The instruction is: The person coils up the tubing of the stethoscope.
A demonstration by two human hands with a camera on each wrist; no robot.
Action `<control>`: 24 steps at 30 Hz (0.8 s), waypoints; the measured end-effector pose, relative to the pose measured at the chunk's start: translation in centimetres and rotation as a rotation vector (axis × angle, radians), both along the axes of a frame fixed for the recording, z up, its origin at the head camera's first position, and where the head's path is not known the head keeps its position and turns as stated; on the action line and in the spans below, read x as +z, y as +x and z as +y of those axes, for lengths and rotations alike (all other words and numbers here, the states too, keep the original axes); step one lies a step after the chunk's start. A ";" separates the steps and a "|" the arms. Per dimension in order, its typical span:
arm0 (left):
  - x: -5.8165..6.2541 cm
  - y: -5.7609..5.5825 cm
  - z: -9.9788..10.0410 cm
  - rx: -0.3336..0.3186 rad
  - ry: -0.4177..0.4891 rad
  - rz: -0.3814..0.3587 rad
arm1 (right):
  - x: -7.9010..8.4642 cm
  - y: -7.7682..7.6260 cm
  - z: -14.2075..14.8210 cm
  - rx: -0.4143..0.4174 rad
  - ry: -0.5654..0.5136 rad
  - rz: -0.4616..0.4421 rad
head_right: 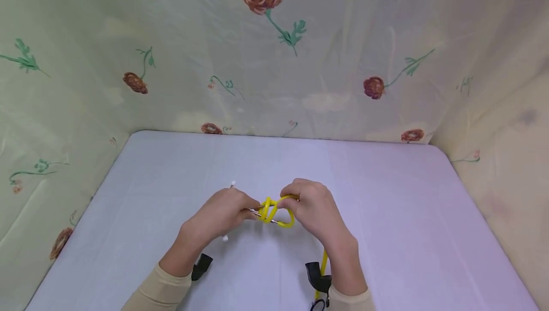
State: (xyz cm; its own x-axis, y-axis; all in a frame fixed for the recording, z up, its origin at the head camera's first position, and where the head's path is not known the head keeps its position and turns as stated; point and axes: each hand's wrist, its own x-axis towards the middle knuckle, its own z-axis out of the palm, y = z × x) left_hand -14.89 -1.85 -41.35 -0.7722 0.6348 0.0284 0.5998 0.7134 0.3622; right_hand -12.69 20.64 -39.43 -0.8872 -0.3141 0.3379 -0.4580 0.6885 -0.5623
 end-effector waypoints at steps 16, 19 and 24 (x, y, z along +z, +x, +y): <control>0.2 0.1 0.3 -0.134 0.072 0.027 | -1.1 -1.1 2.1 -0.062 -0.165 -0.305; 0.1 0.0 0.3 -0.141 0.085 0.019 | -1.5 -1.4 2.5 -0.042 -0.198 -0.356; 0.4 0.2 0.2 -0.153 0.112 0.006 | -2.4 -1.8 3.2 0.020 -0.285 -0.457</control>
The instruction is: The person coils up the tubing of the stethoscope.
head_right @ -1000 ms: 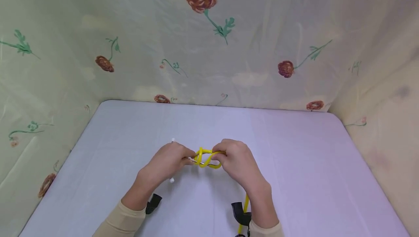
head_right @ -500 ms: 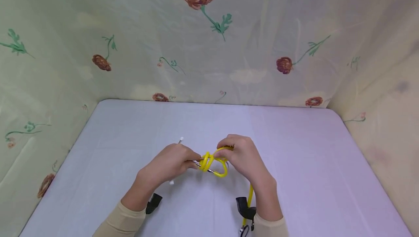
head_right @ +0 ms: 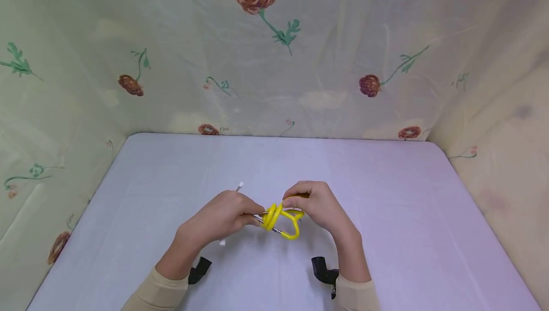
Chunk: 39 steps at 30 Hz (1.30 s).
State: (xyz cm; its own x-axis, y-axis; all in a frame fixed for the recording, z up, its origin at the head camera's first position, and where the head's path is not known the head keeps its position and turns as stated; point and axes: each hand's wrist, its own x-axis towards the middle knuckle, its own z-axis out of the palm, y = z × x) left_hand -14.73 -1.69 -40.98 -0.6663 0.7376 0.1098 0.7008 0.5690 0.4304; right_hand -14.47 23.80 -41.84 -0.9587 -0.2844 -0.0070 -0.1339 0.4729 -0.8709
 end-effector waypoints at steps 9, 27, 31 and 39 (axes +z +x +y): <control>0.8 0.1 -0.5 -0.001 0.069 -0.061 | -0.8 -0.4 0.3 0.053 -0.054 0.000; 1.3 -0.1 -1.5 0.053 0.208 -0.025 | -1.3 -0.6 -0.8 0.043 -0.176 -0.044; 1.4 -0.2 -1.8 0.081 0.226 -0.008 | -1.6 -0.6 -1.2 0.039 -0.154 -0.014; 1.4 -0.5 -2.3 0.173 0.239 0.009 | -1.1 -0.6 -2.7 0.008 -0.126 -0.095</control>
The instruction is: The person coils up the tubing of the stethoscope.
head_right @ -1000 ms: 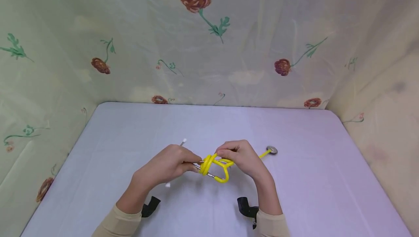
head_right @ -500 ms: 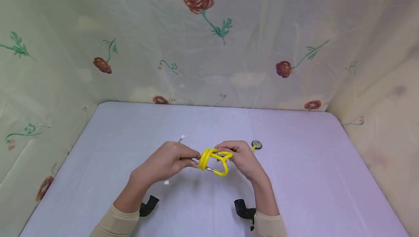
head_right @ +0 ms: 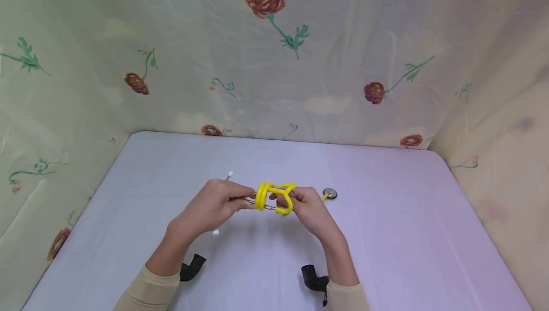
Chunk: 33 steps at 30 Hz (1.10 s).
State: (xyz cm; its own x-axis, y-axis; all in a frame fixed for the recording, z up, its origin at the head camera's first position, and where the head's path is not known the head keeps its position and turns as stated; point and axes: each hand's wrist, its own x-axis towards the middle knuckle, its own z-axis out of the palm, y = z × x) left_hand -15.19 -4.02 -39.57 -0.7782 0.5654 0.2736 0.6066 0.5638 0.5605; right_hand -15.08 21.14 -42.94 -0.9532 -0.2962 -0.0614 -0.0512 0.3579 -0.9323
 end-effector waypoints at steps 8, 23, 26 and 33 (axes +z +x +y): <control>-0.3 -0.4 -0.1 0.073 0.017 0.001 | 0.2 0.2 -0.7 0.034 -0.002 -0.041; -0.6 -0.6 -0.3 0.254 -0.008 0.038 | 1.1 1.0 -3.0 0.061 0.078 -0.037; -0.7 -0.7 -0.2 0.287 -0.014 0.031 | 1.2 1.2 -3.1 0.063 0.111 -0.024; -0.8 -0.9 -0.1 0.330 -0.024 0.022 | 1.2 1.3 -3.4 0.086 0.173 -0.007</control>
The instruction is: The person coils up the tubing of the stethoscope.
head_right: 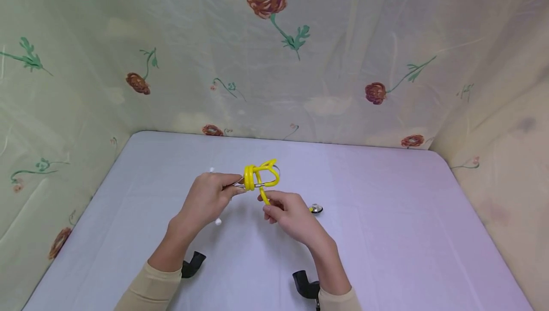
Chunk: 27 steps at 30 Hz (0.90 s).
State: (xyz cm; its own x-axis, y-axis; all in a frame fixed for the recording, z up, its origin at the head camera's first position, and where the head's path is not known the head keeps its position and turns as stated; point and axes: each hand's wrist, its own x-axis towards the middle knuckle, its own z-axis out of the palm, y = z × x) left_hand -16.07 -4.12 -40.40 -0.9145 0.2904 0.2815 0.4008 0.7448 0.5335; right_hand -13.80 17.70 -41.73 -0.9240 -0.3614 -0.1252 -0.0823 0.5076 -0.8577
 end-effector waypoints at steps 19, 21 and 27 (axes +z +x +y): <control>-0.9 -0.2 0.7 0.076 -0.059 -0.166 | 1.8 1.3 0.6 0.144 0.119 0.040; -1.0 -0.1 1.0 0.063 -0.067 -0.178 | 2.0 1.3 0.9 0.151 0.128 0.047; -1.1 0.0 1.3 0.020 -0.092 -0.197 | 2.5 1.3 1.6 0.119 0.142 0.089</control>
